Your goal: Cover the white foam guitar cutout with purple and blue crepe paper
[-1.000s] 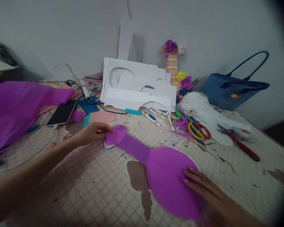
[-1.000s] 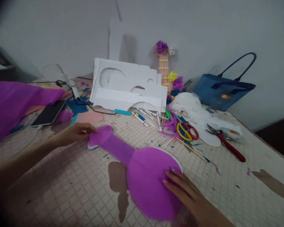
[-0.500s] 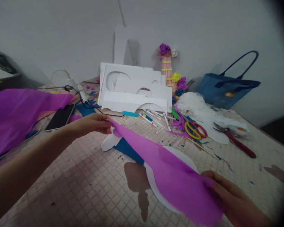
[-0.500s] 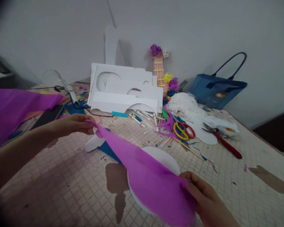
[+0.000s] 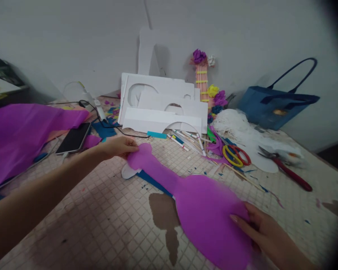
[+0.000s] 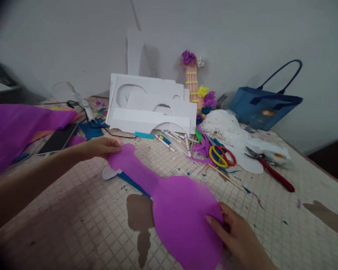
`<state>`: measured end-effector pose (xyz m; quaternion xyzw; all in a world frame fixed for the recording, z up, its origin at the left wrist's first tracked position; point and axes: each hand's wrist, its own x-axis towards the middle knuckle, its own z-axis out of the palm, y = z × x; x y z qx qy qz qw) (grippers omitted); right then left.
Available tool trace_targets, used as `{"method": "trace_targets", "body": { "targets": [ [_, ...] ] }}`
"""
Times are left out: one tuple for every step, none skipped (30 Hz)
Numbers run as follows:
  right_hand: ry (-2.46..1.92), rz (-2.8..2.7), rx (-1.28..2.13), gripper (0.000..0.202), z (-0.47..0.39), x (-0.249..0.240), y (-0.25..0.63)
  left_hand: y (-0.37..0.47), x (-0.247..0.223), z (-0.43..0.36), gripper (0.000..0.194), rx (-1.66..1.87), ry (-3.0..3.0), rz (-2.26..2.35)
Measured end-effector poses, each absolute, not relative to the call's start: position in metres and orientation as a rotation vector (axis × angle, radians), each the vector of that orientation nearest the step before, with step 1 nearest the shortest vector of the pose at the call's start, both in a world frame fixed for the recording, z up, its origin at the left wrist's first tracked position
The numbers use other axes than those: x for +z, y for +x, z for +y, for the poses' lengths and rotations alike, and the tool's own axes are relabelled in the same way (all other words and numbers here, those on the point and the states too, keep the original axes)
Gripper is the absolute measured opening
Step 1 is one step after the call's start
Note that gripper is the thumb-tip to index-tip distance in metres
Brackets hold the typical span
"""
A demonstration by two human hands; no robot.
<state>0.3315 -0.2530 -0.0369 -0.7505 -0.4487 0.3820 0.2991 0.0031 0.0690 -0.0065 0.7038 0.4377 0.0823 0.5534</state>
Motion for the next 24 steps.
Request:
{"method": "trace_targets", "body": {
  "targets": [
    [-2.017,-1.192,1.001,0.028,-0.253,-0.04,0.333,0.003,-0.01,0.069,0.028,0.193,1.695,1.061],
    [-2.049,-1.183,0.975,0.031,-0.254,-0.043,0.334,0.003,-0.013,0.068,0.029,0.196,1.739,1.085],
    [-2.087,-1.167,0.954,0.036,-0.255,-0.045,0.336,0.002,-0.016,0.068,0.029,0.2,1.785,1.102],
    [-2.124,-1.153,0.938,0.041,-0.255,-0.048,0.338,0.002,-0.02,0.067,0.029,0.206,1.827,1.112],
    [-2.152,-1.143,0.925,0.046,-0.256,-0.05,0.34,0.002,-0.023,0.067,0.029,0.212,1.859,1.115],
    [-2.178,-1.14,0.907,0.051,-0.257,-0.052,0.342,0.001,-0.026,0.067,0.029,0.216,1.881,1.116],
    [-2.205,-1.149,0.872,0.055,-0.257,-0.054,0.344,0.001,-0.028,0.066,0.029,0.219,1.895,1.116],
    [-2.239,-1.179,0.819,0.058,-0.257,-0.055,0.346,0.0,-0.029,0.065,0.029,0.22,1.907,1.117],
    [-2.275,-1.227,0.752,0.059,-0.257,-0.056,0.348,-0.001,-0.03,0.064,0.029,0.222,1.918,1.119],
    [-2.314,-1.281,0.669,0.06,-0.257,-0.057,0.349,-0.002,-0.03,0.063,0.03,0.233,1.941,1.126],
    [-2.35,-1.336,0.577,0.06,-0.257,-0.058,0.351,-0.003,-0.029,0.061,0.03,0.257,1.981,1.139],
    [-2.366,-1.39,0.483,0.06,-0.256,-0.059,0.353,-0.005,-0.027,0.06,0.031,0.296,2.038,1.158],
    [-2.358,-1.437,0.396,0.059,-0.256,-0.06,0.356,-0.007,-0.026,0.058,0.032,0.337,2.107,1.18],
    [-2.326,-1.478,0.325,0.058,-0.255,-0.061,0.358,-0.009,-0.024,0.055,0.032,0.374,2.177,1.206],
    [-2.274,-1.512,0.276,0.055,-0.255,-0.063,0.361,-0.011,-0.022,0.053,0.033,0.396,2.237,1.232],
    [-2.212,-1.547,0.251,0.051,-0.254,-0.066,0.365,-0.013,-0.021,0.05,0.034,0.397,2.274,1.252],
    [-2.152,-1.578,0.258,0.048,-0.254,-0.068,0.368,-0.014,-0.02,0.046,0.036,0.373,2.282,1.262],
    [-2.106,-1.593,0.287,0.045,-0.254,-0.071,0.37,-0.015,-0.019,0.042,0.041,0.336,2.277,1.261],
    [-2.083,-1.591,0.327,0.043,-0.255,-0.074,0.373,-0.016,-0.019,0.037,0.047,0.304,2.277,1.251],
    [-2.079,-1.576,0.37,0.043,-0.256,-0.077,0.374,-0.016,-0.02,0.031,0.055,0.284,2.293,1.231],
    [-2.084,-1.559,0.409,0.043,-0.257,-0.08,0.375,-0.016,-0.021,0.025,0.063,0.277,2.33,1.205],
    [-2.091,-1.542,0.437,0.044,-0.258,-0.082,0.375,-0.016,-0.023,0.019,0.072,0.281,2.384,1.176],
    [-2.101,-1.524,0.444,0.043,-0.259,-0.083,0.374,-0.016,-0.024,0.013,0.077,0.293,2.445,1.143],
    [-2.104,-1.518,0.434,0.043,-0.26,-0.084,0.372,-0.016,-0.026,0.008,0.08,0.312,2.498,1.112]
  ]
}}
